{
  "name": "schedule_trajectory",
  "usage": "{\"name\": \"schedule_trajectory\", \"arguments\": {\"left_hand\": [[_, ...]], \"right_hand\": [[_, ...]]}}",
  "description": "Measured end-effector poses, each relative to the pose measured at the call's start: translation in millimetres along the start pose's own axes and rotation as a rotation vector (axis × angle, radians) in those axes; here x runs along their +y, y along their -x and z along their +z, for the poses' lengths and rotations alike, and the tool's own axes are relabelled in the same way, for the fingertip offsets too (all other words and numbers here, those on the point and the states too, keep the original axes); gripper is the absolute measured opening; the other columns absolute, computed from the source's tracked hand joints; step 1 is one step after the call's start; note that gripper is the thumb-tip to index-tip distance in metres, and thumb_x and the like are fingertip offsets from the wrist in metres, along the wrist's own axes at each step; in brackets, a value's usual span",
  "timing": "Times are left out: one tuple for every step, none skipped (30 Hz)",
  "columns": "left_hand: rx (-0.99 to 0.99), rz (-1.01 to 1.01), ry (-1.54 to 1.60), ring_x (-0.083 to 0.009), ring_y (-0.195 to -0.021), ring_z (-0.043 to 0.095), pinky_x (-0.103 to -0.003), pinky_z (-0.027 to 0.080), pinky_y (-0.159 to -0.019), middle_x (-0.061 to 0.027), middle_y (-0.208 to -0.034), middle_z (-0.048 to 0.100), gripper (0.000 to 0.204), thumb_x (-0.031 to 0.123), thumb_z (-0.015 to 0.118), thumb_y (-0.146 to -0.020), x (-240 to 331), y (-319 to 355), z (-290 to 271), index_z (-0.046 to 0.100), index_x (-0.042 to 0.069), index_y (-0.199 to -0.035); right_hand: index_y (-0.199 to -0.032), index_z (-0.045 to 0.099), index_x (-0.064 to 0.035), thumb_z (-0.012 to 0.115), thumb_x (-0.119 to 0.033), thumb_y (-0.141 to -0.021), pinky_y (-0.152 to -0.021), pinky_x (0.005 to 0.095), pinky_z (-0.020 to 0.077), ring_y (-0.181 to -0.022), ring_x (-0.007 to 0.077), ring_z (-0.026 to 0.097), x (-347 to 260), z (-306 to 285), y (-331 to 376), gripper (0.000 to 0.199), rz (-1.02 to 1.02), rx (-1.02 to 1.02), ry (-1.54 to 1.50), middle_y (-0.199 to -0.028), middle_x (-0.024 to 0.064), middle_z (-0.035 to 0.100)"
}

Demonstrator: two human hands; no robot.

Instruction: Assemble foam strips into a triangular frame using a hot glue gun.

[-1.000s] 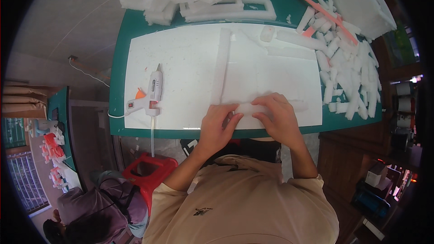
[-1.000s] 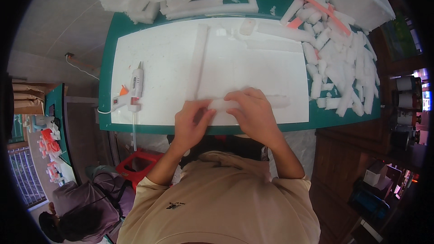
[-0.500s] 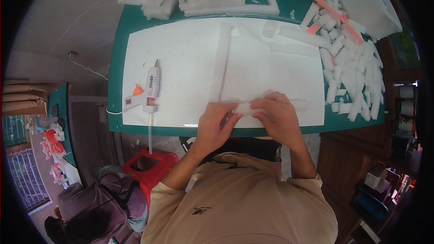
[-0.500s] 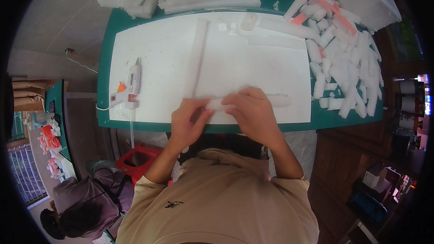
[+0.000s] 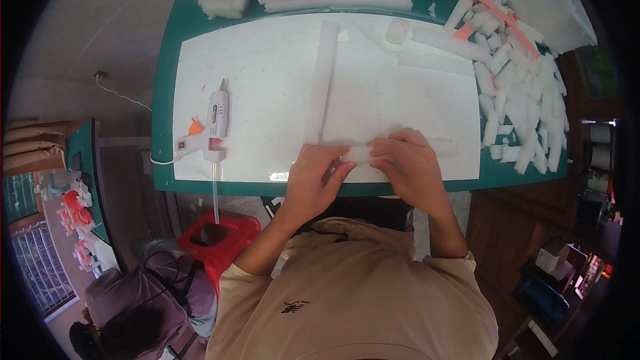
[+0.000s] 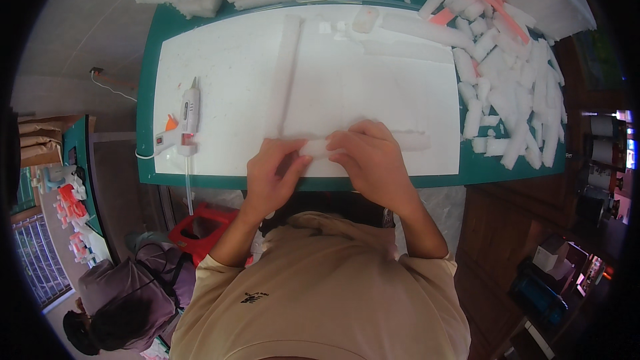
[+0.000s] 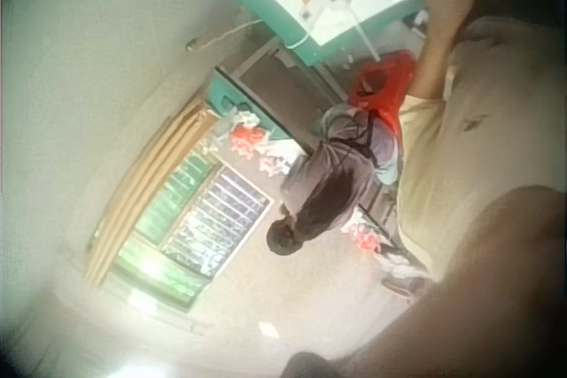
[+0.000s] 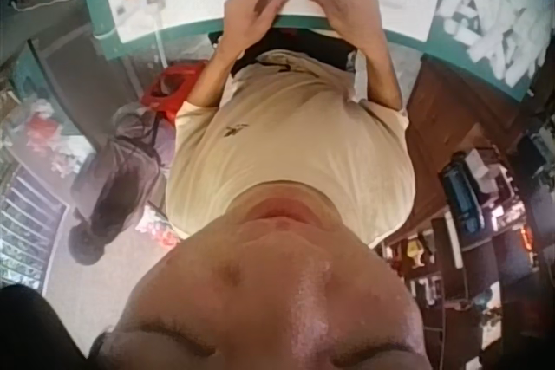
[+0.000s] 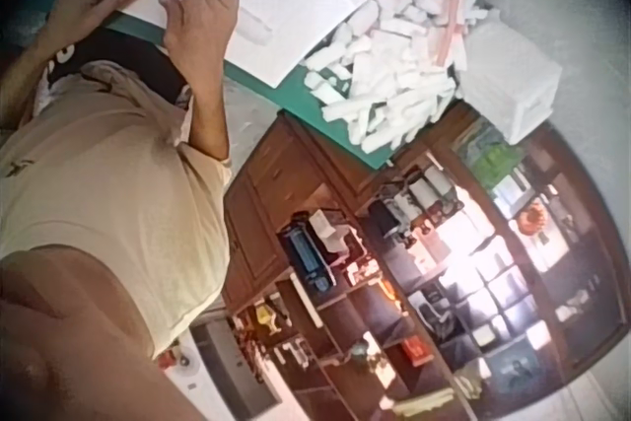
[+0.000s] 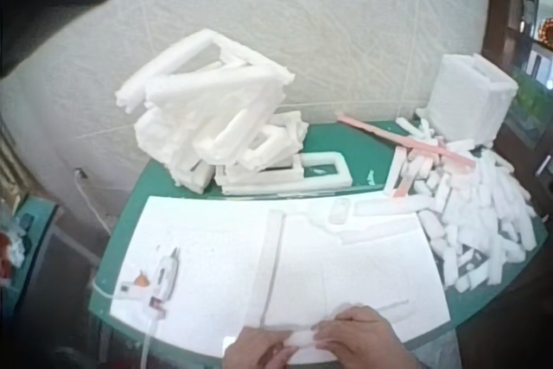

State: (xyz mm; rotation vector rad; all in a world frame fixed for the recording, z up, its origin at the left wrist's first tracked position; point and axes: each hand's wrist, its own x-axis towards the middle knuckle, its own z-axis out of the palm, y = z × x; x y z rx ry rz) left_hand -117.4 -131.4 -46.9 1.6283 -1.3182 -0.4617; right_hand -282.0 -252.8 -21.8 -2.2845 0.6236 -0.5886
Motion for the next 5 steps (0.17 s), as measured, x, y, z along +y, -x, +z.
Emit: {"name": "schedule_trajectory", "arguments": {"left_hand": [[-0.007,-0.019,-0.007,-0.0249,-0.07,0.053,-0.035,0.044,-0.062,-0.0088,-0.08,0.06,0.022,0.009,0.073,-0.08,-0.3,0.1,0.0,0.064,0.003,-0.1],[0.007,-0.006,0.004,-0.0249,-0.07,0.053,-0.035,0.044,-0.062,-0.0088,-0.08,0.06,0.022,0.009,0.073,-0.08,-0.8,-0.1,-0.1,0.064,0.003,-0.1],[0.01,0.01,-0.006,-0.0248,-0.07,0.054,-0.035,0.044,-0.062,-0.0088,-0.08,0.061,0.022,0.01,0.073,-0.08,-1.4,-0.4,0.0,0.064,0.003,-0.1],[-0.002,0.012,-0.023,-0.0247,-0.07,0.054,-0.035,0.044,-0.062,-0.0088,-0.08,0.061,0.022,0.01,0.073,-0.08,-1.9,-0.7,0.3,0.064,0.003,-0.1],[0.012,0.026,-0.013,-0.0247,-0.07,0.054,-0.035,0.044,-0.062,-0.0088,-0.08,0.061,0.022,0.01,0.073,-0.08,-1.8,0.0,0.6,0.064,0.003,-0.1]], "right_hand": [[-0.088,0.063,-0.0055,0.072,0.0,-0.071,-0.078,0.0359,0.0473,-0.085,0.0266,0.059,-0.6,0.4,0.1,0.02,-0.014,-0.007,0.013,-0.096,0.0062,0.07],[-0.088,0.063,-0.0056,0.072,0.0,-0.071,-0.078,0.0359,0.0473,-0.086,0.0266,0.059,-1.2,0.7,0.0,0.02,-0.002,-0.002,0.007,-0.096,0.0064,0.07],[-0.088,0.063,-0.0057,0.072,0.0,-0.071,-0.078,0.0359,0.0474,-0.086,0.0266,0.059,-1.6,0.8,-0.3,0.02,0.026,0.007,-0.008,-0.096,0.0067,0.07],[-0.088,0.063,-0.006,0.072,0.0,-0.071,-0.078,0.036,0.0474,-0.086,0.0266,0.059,-1.7,0.7,-0.5,0.02,0.019,-0.005,0.009,-0.096,0.007,0.07],[-0.088,0.063,-0.0062,0.072,0.0,-0.071,-0.078,0.0361,0.0474,-0.087,0.0267,0.06,-1.5,0.3,-0.6,0.02,0.047,-0.011,0.008,-0.097,0.0073,0.07]]}}
